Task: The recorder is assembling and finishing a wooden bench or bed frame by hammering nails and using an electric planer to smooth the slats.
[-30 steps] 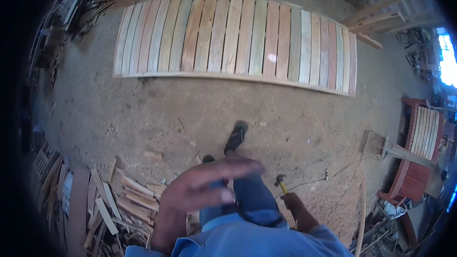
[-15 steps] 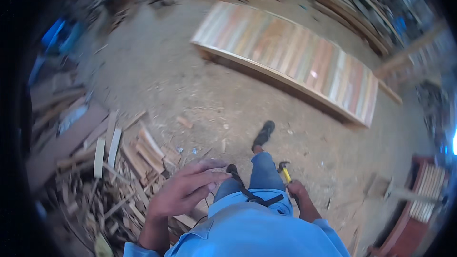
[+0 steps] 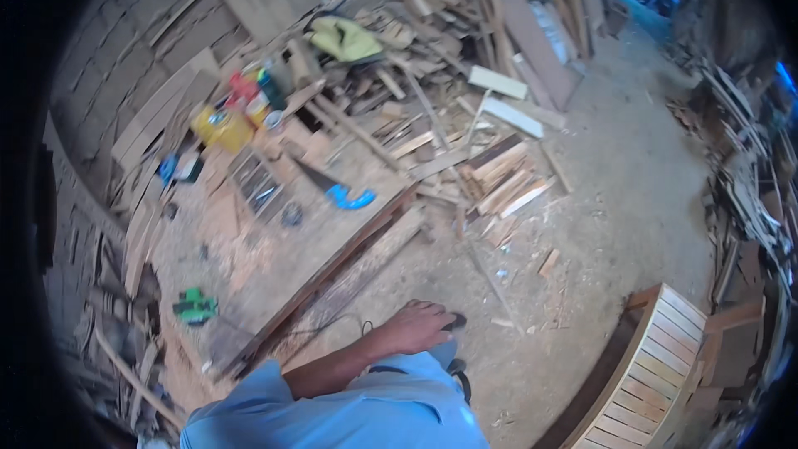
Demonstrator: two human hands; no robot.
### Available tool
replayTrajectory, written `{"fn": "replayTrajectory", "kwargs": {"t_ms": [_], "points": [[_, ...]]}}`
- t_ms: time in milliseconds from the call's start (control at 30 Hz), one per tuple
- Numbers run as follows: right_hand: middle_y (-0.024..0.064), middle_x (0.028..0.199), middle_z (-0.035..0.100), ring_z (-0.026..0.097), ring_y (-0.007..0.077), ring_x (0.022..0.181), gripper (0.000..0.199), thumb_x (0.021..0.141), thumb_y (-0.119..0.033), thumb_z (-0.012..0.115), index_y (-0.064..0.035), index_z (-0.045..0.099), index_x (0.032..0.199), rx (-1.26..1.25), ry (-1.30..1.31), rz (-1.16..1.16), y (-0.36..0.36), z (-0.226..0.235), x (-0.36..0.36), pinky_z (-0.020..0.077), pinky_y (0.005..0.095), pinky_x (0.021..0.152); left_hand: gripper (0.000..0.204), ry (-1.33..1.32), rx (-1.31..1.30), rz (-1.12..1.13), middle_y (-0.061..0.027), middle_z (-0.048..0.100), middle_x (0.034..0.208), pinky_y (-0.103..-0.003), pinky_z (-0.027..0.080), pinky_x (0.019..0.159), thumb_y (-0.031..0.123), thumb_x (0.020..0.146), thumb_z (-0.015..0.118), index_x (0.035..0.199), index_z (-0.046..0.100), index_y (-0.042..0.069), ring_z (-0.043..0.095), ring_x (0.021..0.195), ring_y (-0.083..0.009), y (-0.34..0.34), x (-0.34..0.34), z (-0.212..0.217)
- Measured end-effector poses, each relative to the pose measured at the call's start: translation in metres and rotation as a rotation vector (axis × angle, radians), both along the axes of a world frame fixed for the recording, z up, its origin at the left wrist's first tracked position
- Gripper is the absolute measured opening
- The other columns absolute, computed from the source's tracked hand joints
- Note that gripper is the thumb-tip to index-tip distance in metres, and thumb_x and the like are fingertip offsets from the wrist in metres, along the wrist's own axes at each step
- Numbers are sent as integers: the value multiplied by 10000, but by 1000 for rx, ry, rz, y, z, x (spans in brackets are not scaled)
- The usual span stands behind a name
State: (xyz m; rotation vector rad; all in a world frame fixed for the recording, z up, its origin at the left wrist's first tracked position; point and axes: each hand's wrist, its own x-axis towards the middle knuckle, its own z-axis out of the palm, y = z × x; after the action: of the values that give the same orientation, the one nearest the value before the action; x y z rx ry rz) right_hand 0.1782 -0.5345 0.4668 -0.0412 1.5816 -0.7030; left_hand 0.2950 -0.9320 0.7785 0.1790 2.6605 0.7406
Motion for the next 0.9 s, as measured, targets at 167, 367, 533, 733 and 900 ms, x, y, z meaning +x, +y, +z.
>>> {"fn": "replayTrajectory", "kwargs": {"t_ms": [167,367,533,733,900], "points": [[115,864,757,700,213,708,250,892,-259,794,-15,829,936,69,-144,243,-7,9,36,549,414,606,484,-139,134,4,-192,710,1324,-534,472,1130,452,1008,661,1302,729,73,651,1278,-407,0,64,0],[122,889,762,706,218,725,257,906,-269,785,-19,826,947,143,-203,415,-69,41,28,554,413,623,390,117,323,696,-178,758,1295,-461,558,1041,314,1027,688,1315,747,58,716,1199,-371,-130,97,-10],[127,910,765,710,222,740,263,918,-278,777,-23,823,957,201,-277,526,-131,63,29,559,412,638,228,512,377,1225,-129,808,1010,-337,570,867,125,979,708,1142,799,-6,748,926,-206,-292,129,-53],[133,936,769,716,227,757,270,931,-289,767,-27,820,968,225,-391,648,-263,68,24,564,410,655,245,602,164,1483,-121,790,879,-340,570,805,132,955,702,1122,807,-14,742,830,-194,-452,171,-90],[138,957,773,720,231,772,276,943,-298,759,-31,817,978,287,-537,749,-330,68,42,568,409,669,252,585,-112,1560,-168,803,918,-390,592,809,175,945,698,1115,829,42,779,847,-269,-574,189,-67]]}}
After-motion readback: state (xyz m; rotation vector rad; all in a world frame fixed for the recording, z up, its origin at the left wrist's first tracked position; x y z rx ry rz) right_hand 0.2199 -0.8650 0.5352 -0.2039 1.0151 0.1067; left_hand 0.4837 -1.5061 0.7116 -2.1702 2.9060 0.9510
